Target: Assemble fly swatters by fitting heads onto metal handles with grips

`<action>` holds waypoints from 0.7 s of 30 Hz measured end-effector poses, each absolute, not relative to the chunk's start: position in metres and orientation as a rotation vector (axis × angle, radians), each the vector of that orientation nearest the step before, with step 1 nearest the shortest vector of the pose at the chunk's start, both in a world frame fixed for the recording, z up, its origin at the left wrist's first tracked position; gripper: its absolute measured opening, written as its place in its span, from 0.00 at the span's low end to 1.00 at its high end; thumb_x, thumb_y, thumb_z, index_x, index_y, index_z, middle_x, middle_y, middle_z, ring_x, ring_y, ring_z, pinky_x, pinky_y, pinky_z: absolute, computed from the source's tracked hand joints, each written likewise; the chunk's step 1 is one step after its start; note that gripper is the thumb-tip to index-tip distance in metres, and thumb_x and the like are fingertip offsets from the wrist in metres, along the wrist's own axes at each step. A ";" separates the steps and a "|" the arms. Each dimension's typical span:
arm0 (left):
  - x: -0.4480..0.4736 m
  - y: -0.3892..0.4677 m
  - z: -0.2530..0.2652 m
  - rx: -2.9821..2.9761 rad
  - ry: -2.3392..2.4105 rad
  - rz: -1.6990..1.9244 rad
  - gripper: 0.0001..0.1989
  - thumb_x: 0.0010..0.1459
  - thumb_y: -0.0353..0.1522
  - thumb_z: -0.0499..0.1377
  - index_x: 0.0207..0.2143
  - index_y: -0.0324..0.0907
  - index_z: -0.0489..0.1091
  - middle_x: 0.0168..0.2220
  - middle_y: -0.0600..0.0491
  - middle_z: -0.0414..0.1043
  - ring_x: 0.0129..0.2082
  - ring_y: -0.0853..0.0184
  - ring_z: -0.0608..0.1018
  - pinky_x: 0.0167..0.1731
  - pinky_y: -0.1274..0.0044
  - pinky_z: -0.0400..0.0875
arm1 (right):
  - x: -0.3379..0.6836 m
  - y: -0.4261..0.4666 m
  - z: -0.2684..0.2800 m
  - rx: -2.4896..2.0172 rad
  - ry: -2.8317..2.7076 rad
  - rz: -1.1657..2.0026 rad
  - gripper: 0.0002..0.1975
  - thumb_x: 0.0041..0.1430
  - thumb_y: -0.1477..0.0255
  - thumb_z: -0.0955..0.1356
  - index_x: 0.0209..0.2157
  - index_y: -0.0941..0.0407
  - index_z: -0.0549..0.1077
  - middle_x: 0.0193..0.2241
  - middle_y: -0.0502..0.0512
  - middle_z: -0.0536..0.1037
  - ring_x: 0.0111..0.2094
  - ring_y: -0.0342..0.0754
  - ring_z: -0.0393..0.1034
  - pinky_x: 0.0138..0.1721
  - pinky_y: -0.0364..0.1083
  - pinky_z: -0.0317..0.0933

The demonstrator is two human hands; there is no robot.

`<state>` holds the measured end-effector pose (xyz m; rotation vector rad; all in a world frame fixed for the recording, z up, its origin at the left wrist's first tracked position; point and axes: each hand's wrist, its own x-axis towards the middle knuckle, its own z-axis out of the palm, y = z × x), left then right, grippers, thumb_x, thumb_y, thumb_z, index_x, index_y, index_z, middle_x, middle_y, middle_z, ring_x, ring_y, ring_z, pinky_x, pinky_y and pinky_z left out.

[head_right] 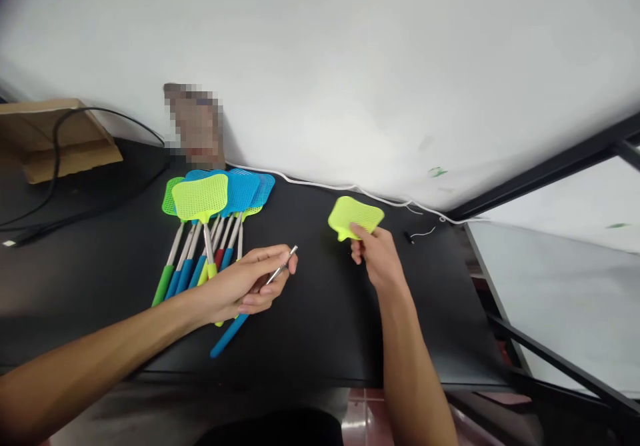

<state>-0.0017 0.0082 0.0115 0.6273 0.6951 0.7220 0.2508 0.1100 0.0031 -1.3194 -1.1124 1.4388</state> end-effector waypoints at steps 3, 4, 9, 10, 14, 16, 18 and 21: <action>-0.005 0.012 0.014 0.579 0.657 0.764 0.14 0.71 0.43 0.53 0.41 0.42 0.68 0.22 0.62 0.54 0.15 0.80 0.47 0.13 0.85 0.43 | 0.240 0.104 -0.005 -1.464 -1.402 1.437 0.23 0.50 0.55 0.78 0.20 0.56 0.68 0.14 0.45 0.62 0.15 0.38 0.50 0.15 0.43 0.44; -0.006 0.012 0.015 0.569 0.650 0.779 0.13 0.72 0.41 0.53 0.41 0.40 0.69 0.23 0.61 0.55 0.16 0.80 0.48 0.14 0.85 0.44 | 0.238 0.102 -0.007 -1.509 -1.481 1.378 0.24 0.51 0.53 0.77 0.20 0.56 0.68 0.14 0.44 0.61 0.15 0.38 0.49 0.15 0.43 0.43; -0.007 0.013 0.017 0.590 0.647 0.785 0.11 0.72 0.37 0.53 0.44 0.41 0.71 0.26 0.59 0.58 0.18 0.78 0.58 0.16 0.84 0.54 | 0.236 0.100 -0.008 -1.740 -1.950 0.752 0.30 0.53 0.48 0.74 0.15 0.54 0.63 0.14 0.47 0.62 0.18 0.41 0.52 0.22 0.45 0.44; -0.007 0.013 0.018 0.609 0.653 0.761 0.11 0.72 0.39 0.52 0.45 0.43 0.70 0.26 0.59 0.59 0.17 0.77 0.59 0.15 0.84 0.54 | 0.236 0.099 -0.008 -1.779 -2.012 0.629 0.31 0.53 0.48 0.74 0.14 0.54 0.62 0.13 0.48 0.63 0.18 0.42 0.52 0.23 0.45 0.44; -0.013 0.014 0.025 0.711 0.713 0.648 0.15 0.72 0.45 0.50 0.48 0.47 0.68 0.22 0.61 0.59 0.14 0.77 0.54 0.12 0.83 0.48 | 0.234 0.097 -0.011 -1.846 -2.073 0.413 0.29 0.52 0.47 0.74 0.14 0.52 0.64 0.14 0.50 0.67 0.17 0.44 0.53 0.25 0.46 0.45; -0.018 0.014 0.032 0.789 0.743 0.639 0.16 0.72 0.46 0.50 0.46 0.45 0.69 0.23 0.61 0.59 0.14 0.78 0.51 0.13 0.83 0.45 | 0.233 0.096 -0.011 -1.863 -2.060 0.363 0.29 0.51 0.47 0.75 0.15 0.52 0.65 0.14 0.51 0.67 0.17 0.44 0.53 0.25 0.46 0.44; -0.024 0.013 0.040 0.925 0.792 0.678 0.16 0.72 0.45 0.50 0.45 0.43 0.70 0.23 0.60 0.59 0.16 0.77 0.52 0.15 0.82 0.46 | 0.232 0.094 -0.007 -1.855 -2.038 0.344 0.28 0.52 0.47 0.75 0.16 0.52 0.65 0.15 0.51 0.67 0.18 0.45 0.54 0.25 0.46 0.44; -0.029 0.008 0.053 1.289 0.975 0.824 0.15 0.72 0.41 0.51 0.45 0.43 0.73 0.22 0.59 0.62 0.19 0.75 0.60 0.18 0.81 0.53 | 0.225 0.086 0.005 -1.633 -1.969 0.563 0.23 0.61 0.50 0.70 0.22 0.53 0.69 0.18 0.50 0.69 0.21 0.46 0.59 0.26 0.46 0.49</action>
